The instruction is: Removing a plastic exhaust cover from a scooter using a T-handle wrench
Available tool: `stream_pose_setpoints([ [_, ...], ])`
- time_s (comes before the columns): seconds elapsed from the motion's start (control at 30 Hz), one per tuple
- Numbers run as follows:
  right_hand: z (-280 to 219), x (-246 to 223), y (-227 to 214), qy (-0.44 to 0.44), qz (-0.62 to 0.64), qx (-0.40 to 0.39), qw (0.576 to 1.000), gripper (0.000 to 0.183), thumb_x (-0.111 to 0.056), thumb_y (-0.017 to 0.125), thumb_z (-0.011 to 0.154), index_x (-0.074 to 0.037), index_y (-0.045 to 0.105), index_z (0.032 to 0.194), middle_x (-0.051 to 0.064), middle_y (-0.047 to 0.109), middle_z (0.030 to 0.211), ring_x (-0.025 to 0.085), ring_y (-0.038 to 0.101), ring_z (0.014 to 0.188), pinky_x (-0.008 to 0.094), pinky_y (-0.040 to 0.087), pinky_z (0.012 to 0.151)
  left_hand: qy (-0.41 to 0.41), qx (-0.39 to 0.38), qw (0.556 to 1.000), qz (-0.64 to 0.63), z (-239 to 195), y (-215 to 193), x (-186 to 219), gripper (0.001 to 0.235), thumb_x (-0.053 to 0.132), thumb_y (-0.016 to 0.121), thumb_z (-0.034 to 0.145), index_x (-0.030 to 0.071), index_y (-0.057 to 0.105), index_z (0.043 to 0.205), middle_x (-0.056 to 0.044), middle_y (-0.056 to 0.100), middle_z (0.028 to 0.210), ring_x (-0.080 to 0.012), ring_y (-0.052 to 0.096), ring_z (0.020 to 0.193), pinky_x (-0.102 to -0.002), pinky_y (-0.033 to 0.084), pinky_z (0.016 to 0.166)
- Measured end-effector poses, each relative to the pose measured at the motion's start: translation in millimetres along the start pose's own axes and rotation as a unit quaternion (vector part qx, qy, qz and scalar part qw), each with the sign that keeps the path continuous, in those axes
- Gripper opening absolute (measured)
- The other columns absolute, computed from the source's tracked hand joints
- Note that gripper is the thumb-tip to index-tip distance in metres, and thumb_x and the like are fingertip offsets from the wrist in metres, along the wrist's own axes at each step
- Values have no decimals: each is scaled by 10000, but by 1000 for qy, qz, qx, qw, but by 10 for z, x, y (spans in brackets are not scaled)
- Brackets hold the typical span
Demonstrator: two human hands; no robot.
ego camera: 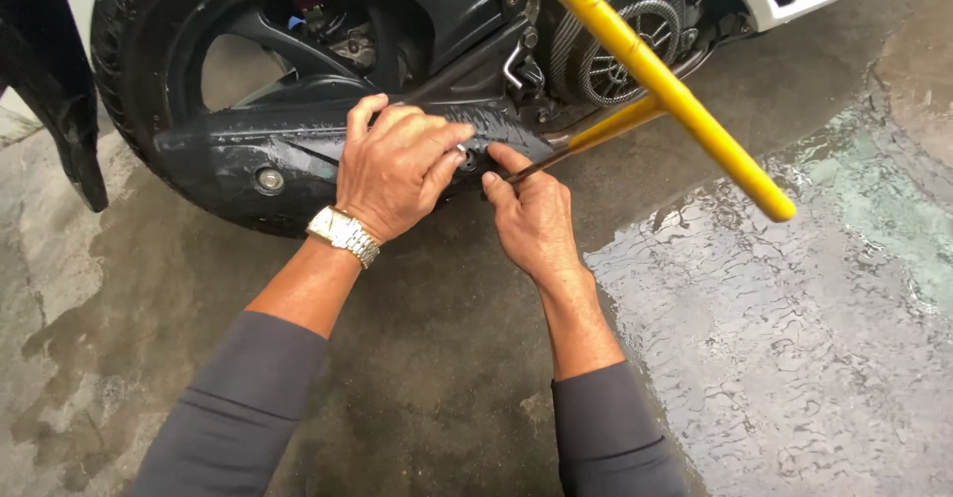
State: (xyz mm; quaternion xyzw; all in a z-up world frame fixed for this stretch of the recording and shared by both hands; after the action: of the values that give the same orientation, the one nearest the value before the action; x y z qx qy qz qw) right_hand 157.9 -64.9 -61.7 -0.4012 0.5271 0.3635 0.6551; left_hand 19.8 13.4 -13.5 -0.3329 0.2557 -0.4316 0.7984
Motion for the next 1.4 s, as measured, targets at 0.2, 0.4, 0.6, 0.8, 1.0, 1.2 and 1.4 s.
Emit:
stream_pose_setpoints([
  [0.2, 6, 16, 22, -2, -3, -2, 1000, 319, -148, 605, 811, -115, 613, 1128, 169, 633, 1051, 334, 547, 1065, 432, 454, 880, -37, -27, 997, -65, -26, -34, 7, 210, 268, 571, 875, 180, 621, 1060, 15, 617, 821, -177, 584, 880, -436, 266, 977],
  [0.4, 15, 50, 43, -2, -4, -4, 1000, 327, -140, 603, 807, -115, 609, 1134, 167, 626, 1067, 331, 539, 1073, 431, 451, 887, -63, -48, 992, -96, -53, -71, -9, 220, 269, 591, 852, 199, 596, 1060, 43, 607, 779, -163, 594, 871, -420, 287, 977],
  [0.6, 9, 19, 32, -12, -8, -7, 1000, 330, -131, 596, 805, -106, 605, 1134, 176, 620, 1077, 336, 538, 1074, 432, 455, 888, -49, -50, 993, -97, -67, -60, -88, 166, 315, 597, 873, 192, 618, 982, 40, 599, 764, -170, 591, 844, -394, 336, 960],
  [0.8, 9, 15, 26, -24, -8, -11, 1000, 338, -115, 589, 802, -88, 600, 1138, 183, 611, 1096, 343, 530, 1085, 438, 447, 898, -52, -62, 991, -104, -81, -13, -114, 179, 309, 620, 859, 194, 622, 996, 35, 601, 781, -177, 588, 848, -403, 345, 960],
  [1.0, 36, 95, 45, -37, -4, -5, 999, 337, -101, 586, 799, -82, 601, 1135, 179, 608, 1104, 334, 527, 1093, 430, 442, 912, -66, -64, 992, -86, -95, -31, 45, 160, 316, 567, 893, 195, 625, 980, 12, 596, 816, -189, 595, 835, -386, 371, 940],
  [1.2, 39, 129, 65, -48, -9, -5, 999, 340, -91, 585, 795, -80, 599, 1134, 177, 607, 1108, 334, 528, 1093, 428, 438, 918, -86, -73, 993, -42, -111, -73, 130, 103, 288, 599, 870, 203, 642, 911, 23, 571, 761, -166, 597, 761, -338, 420, 855],
  [1.4, 48, 128, 74, -52, -10, -1, 999, 343, -76, 584, 786, -78, 604, 1129, 180, 610, 1100, 337, 531, 1087, 428, 438, 920, -104, -89, 988, 68, -58, -52, 281, 123, 340, 659, 795, 220, 634, 788, 22, 507, 675, -176, 543, 708, -347, 406, 766],
])
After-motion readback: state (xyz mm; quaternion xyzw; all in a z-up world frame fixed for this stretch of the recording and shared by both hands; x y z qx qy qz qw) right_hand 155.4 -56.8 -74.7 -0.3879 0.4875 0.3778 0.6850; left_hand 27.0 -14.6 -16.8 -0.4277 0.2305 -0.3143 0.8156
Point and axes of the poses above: each hand's wrist, its own z-axis towards the middle knuckle, its own y-axis out of the palm, x = y × z, the point moved 1 cm from there along z, towards the middle knuckle
